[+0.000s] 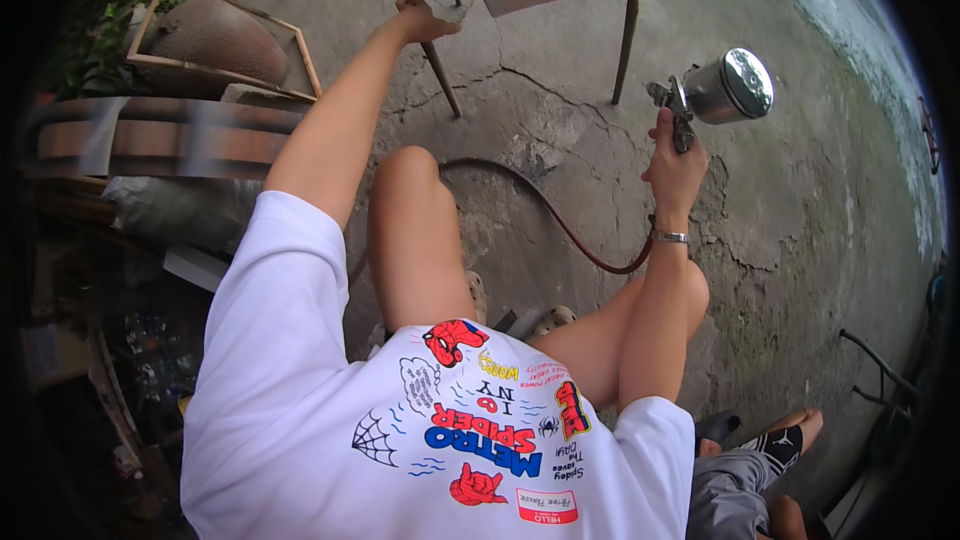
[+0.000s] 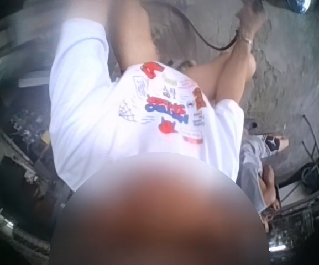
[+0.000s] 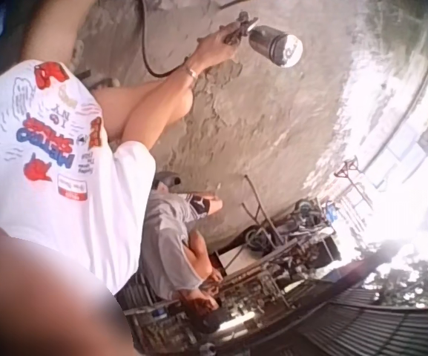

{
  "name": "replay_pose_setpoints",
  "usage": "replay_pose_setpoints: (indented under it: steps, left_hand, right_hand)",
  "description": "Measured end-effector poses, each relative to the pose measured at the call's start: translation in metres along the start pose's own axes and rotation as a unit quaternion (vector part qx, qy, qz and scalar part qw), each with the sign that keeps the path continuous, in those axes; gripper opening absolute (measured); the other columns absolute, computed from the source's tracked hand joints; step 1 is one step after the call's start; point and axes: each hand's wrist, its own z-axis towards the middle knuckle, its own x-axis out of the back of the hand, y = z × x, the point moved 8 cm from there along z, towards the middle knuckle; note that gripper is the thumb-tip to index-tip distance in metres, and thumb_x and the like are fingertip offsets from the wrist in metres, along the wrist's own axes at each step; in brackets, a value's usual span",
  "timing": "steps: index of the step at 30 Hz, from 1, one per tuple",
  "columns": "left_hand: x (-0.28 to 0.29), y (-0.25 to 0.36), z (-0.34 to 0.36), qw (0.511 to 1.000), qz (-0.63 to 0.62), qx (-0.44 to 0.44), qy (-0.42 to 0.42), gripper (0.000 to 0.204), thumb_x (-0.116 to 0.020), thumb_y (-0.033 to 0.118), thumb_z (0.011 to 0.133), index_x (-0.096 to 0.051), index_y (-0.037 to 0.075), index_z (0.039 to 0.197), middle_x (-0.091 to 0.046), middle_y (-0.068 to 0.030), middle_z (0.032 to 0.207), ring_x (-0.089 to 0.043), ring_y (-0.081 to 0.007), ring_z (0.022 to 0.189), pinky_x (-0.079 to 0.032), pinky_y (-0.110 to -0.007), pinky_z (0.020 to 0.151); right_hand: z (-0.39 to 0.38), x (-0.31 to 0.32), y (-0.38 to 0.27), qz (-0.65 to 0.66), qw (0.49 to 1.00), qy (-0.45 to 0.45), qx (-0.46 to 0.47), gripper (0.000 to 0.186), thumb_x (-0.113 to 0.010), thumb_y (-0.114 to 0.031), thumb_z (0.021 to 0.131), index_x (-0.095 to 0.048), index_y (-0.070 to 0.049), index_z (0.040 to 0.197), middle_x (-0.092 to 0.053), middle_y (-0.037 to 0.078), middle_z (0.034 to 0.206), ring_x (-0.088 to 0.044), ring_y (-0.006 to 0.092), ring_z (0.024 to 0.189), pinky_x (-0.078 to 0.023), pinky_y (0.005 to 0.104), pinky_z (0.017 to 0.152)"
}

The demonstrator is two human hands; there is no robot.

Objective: The person uses a spray gun to apply a coat of paint to a small wooden table and a separate wooden plank. They rotate the table to cover all sides and then spray the plank before placing it aside.

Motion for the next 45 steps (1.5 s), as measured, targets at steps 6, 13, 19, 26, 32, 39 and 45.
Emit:
replay_pose_setpoints:
  steps: [6,13,19,26,32,39,45]
  left_hand:
    - [-0.015,-0.002,0.011,0.993,0.104,0.001,-0.049,0.119,-0.05,0.082,0.087,-0.01,-0.015,0.143,-0.023,-0.039,0.124,-0.021,-0.0436,0.118,-0.017,-0.041,0.11]
    - [-0.005,0.003,0.001,0.994,0.101,0.012,-0.027,0.122,-0.047,0.084,0.087,-0.004,-0.013,0.147,-0.022,-0.0408,0.126,-0.02,-0.044,0.12,-0.013,-0.042,0.111]
    - [-0.01,0.003,0.005,0.995,0.1,0.0,-0.03,0.122,-0.044,0.084,0.089,0.0,-0.013,0.15,-0.02,-0.043,0.128,-0.021,-0.045,0.118,-0.016,-0.041,0.108]
    - [-0.081,-0.049,0.089,0.934,0.354,0.043,-0.013,0.093,-0.036,0.08,0.095,-0.015,0.014,0.157,-0.026,-0.0437,0.119,-0.025,-0.049,0.107,-0.024,-0.04,0.092]
    - [-0.078,-0.037,0.09,0.903,0.424,0.053,0.039,0.086,-0.038,0.077,0.096,-0.021,0.019,0.158,-0.028,-0.038,0.11,-0.025,-0.0459,0.102,-0.025,-0.039,0.088]
    - [-0.022,0.004,0.02,0.982,0.188,0.005,-0.008,0.1,-0.044,0.077,0.094,-0.015,0.006,0.158,-0.027,-0.0417,0.125,-0.021,-0.0482,0.12,-0.023,-0.042,0.098]
    - [-0.033,0.0,0.044,0.994,0.088,-0.055,0.025,0.118,-0.048,0.078,0.092,-0.004,-0.016,0.147,-0.025,-0.0385,0.125,-0.019,-0.046,0.123,-0.023,-0.042,0.105]
  right_hand:
    - [0.0,-0.005,-0.001,0.008,1.0,-0.008,0.018,0.067,-0.065,-0.06,0.095,-0.071,0.006,0.088,-0.062,0.007,0.06,-0.061,0.0175,0.042,-0.044,0.0324,0.039]
    - [0.003,-0.002,0.0,0.003,1.0,0.0,0.009,0.064,-0.064,-0.06,0.096,-0.073,0.002,0.086,-0.062,0.004,0.059,-0.057,0.0138,0.04,-0.042,0.0299,0.04]
    - [0.001,-0.001,-0.002,-0.008,1.0,-0.004,0.005,0.067,-0.063,-0.063,0.095,-0.073,0.003,0.085,-0.064,0.004,0.061,-0.057,0.0138,0.04,-0.042,0.0296,0.04]
    - [-0.005,-0.011,-0.012,-0.01,1.0,-0.02,0.015,0.068,-0.061,-0.064,0.095,-0.074,0.002,0.085,-0.063,0.004,0.058,-0.058,0.0139,0.04,-0.042,0.0294,0.04]
    - [-0.002,-0.012,-0.008,-0.021,0.999,-0.018,0.017,0.067,-0.061,-0.063,0.096,-0.073,0.002,0.084,-0.062,0.004,0.058,-0.058,0.0142,0.039,-0.041,0.0297,0.04]
    - [-0.002,-0.011,-0.009,-0.017,1.0,-0.015,0.013,0.067,-0.062,-0.062,0.096,-0.073,0.003,0.085,-0.065,0.005,0.062,-0.058,0.0145,0.039,-0.042,0.0299,0.039]
    - [0.001,-0.011,-0.006,-0.008,1.0,-0.022,0.016,0.071,-0.063,-0.063,0.094,-0.071,0.007,0.091,-0.071,0.01,0.072,-0.064,0.0176,0.044,-0.045,0.0326,0.039]
